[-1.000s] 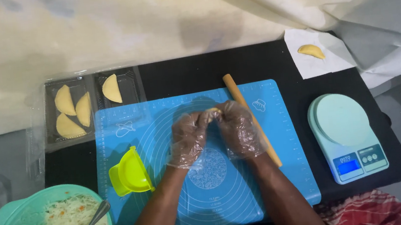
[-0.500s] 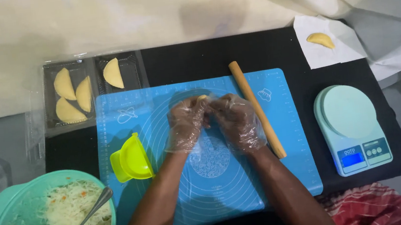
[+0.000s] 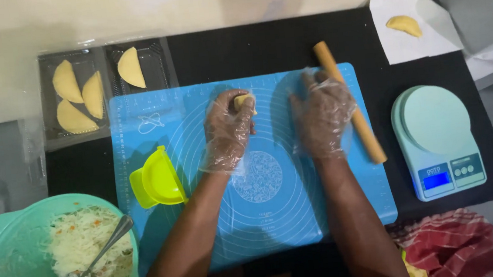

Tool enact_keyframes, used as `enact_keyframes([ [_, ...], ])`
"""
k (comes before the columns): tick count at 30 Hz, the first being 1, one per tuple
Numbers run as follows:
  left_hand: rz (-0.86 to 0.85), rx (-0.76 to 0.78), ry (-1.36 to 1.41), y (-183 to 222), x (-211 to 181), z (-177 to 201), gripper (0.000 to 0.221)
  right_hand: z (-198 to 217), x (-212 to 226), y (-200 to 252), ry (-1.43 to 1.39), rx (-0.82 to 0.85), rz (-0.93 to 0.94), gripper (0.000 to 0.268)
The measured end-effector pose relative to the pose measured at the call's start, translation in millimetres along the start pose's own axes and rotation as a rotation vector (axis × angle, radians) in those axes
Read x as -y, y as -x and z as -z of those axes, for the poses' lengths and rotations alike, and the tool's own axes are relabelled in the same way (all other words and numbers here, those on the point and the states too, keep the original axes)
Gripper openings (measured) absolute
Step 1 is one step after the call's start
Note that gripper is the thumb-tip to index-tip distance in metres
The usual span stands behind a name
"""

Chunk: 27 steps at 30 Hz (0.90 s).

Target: Filling dough with a mixture, sealing it with a mold, and rolling out more dough.

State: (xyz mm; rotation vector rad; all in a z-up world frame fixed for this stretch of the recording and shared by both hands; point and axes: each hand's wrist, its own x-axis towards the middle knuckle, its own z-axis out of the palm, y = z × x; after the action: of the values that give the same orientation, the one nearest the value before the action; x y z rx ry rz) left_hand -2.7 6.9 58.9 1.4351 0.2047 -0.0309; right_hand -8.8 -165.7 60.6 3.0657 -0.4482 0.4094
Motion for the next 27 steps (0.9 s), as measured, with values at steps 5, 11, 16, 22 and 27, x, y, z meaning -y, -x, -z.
enact_keyframes([
  [5, -0.124, 0.047, -0.109, 6, -4, 2, 0.036, -40, -40, -9, -0.070, -0.257, -0.086, 0.045],
  [11, -0.005, -0.002, 0.083, 2, 17, -4, 0.008, 12, 17, 17, -0.819, -0.088, 0.068, 0.030],
  [16, -0.236, -0.087, -0.143, -13, 49, -3, 0.012, 15, 50, 42, -1.369, 0.125, 0.129, 0.038],
  [22, -0.508, -0.099, -0.312, 11, 35, -7, 0.016, 7, 53, 47, -1.454, 0.117, -0.016, 0.036],
  [27, -0.810, -0.151, -0.481, -10, 84, -1, 0.024, 37, 60, 44, -1.537, 0.186, -0.062, 0.049],
])
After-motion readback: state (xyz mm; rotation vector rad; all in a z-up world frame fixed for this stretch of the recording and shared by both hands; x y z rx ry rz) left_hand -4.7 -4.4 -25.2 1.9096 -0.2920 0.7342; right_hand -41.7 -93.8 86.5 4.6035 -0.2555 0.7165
